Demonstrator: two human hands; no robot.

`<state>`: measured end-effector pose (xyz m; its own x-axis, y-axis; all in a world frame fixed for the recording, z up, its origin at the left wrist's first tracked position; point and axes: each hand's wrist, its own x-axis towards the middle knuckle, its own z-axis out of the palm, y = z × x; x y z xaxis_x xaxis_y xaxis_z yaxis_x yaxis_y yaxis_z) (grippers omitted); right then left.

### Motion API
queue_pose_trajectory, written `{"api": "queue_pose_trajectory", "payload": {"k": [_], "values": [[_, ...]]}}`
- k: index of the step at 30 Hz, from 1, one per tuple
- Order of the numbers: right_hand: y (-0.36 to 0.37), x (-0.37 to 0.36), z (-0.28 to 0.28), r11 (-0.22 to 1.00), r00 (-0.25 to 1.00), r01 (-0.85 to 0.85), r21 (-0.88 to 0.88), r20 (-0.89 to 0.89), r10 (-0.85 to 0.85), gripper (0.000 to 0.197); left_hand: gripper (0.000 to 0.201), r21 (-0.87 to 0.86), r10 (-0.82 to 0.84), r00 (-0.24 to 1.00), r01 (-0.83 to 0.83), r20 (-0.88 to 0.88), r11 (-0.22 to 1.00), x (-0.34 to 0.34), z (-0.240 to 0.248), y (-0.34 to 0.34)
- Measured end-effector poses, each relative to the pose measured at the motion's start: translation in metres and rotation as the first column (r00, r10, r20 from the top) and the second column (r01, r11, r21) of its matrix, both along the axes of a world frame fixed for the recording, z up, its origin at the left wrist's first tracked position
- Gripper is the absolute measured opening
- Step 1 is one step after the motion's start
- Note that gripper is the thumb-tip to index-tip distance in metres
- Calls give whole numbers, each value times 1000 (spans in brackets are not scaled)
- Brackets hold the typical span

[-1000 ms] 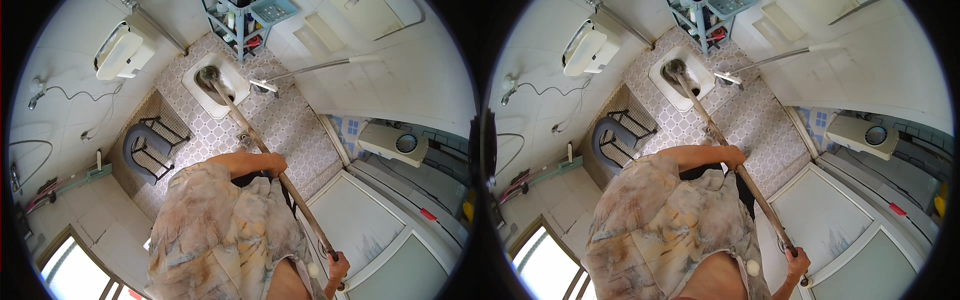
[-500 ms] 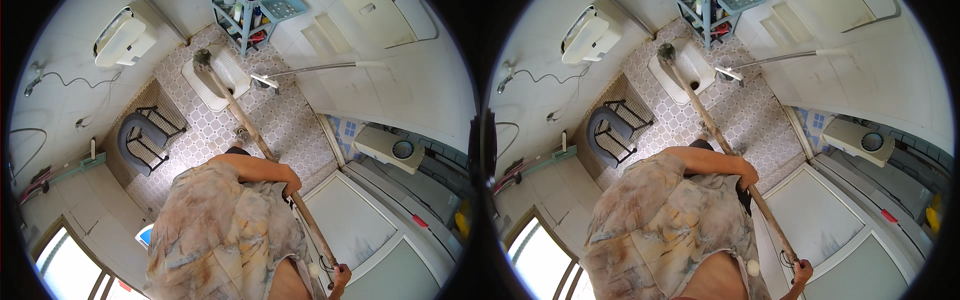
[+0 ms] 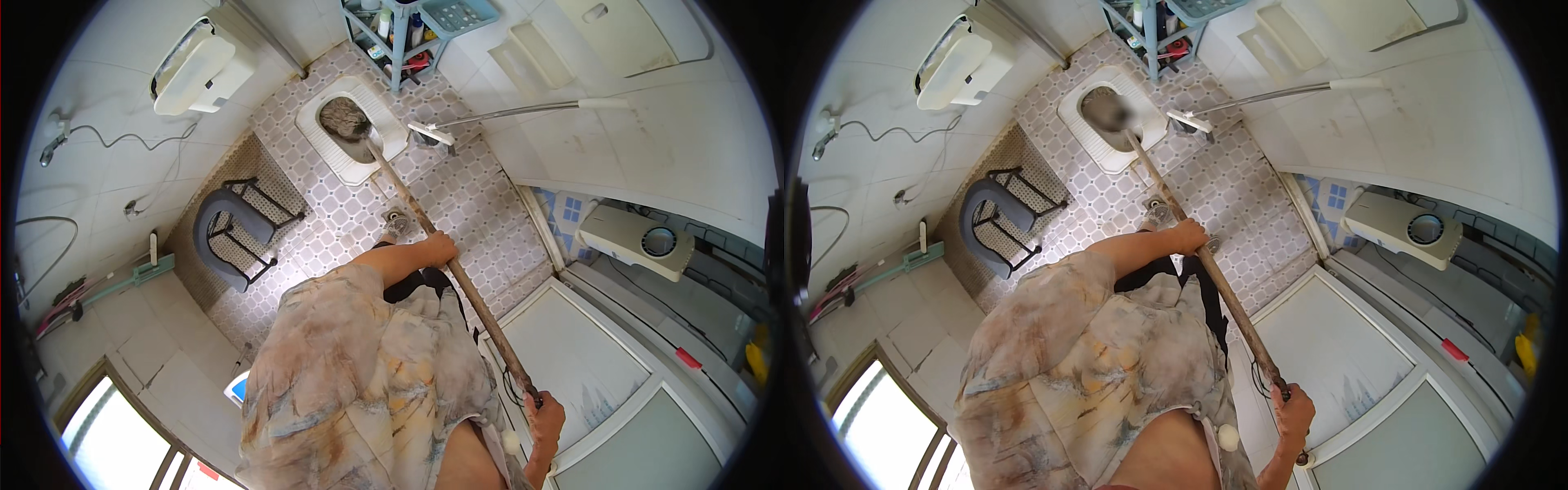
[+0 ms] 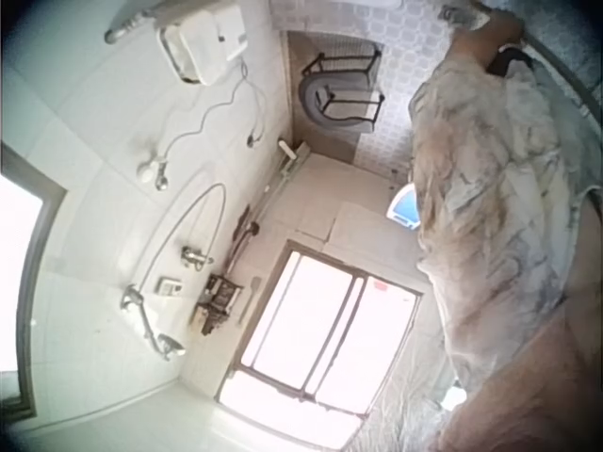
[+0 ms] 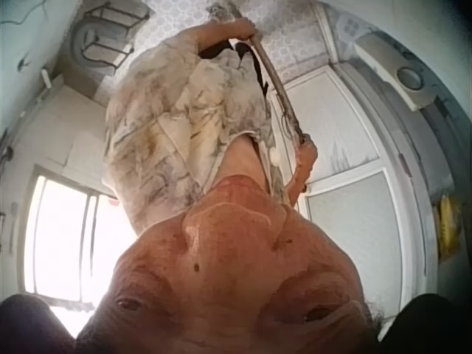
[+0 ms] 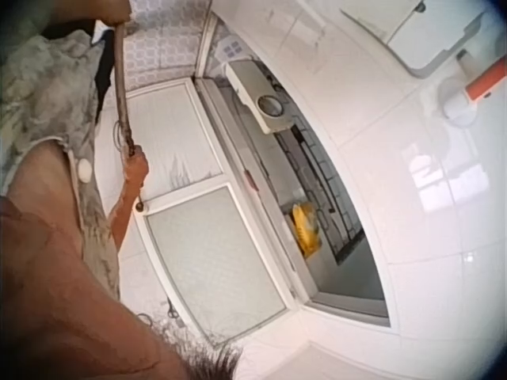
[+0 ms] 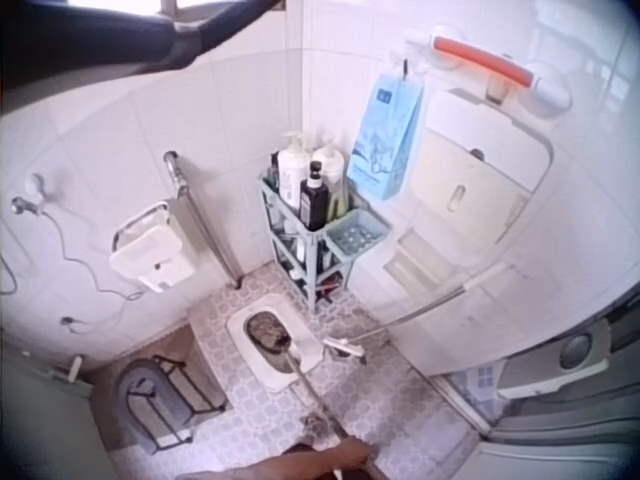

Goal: Mopping the floor in a kitchen and bathroom area, and cleaning a squat toilet.

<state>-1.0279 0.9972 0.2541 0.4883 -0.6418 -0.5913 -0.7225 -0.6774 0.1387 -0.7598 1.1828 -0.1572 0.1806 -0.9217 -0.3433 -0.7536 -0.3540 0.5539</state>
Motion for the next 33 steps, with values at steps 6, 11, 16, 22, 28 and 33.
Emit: {"api": "queue_pose_trajectory", "payload": {"k": [6,11,16,22,28,33], "values": [[2,-14,16,945,997,-43,323,-52,63,50,27,56,-26,999,29,-48,998,0,17,8],[-8,30,69,951,997,-48,307,-36,62,58,27,-148,70,998,-70,-6,986,6,15,13],[-32,73,134,908,745,-298,-295,522,415,54,26,-473,505,863,-452,-17,756,53,57,-12],[-78,98,100,971,214,-27,-240,947,240,33,29,-659,845,456,-731,-279,177,151,119,-15],[-80,159,34,769,546,-628,-117,638,543,28,23,-532,811,-220,-657,-543,-534,230,161,79],[-66,211,-40,493,513,-835,245,670,536,24,15,-469,635,-338,-457,-694,-756,177,118,258]]}}
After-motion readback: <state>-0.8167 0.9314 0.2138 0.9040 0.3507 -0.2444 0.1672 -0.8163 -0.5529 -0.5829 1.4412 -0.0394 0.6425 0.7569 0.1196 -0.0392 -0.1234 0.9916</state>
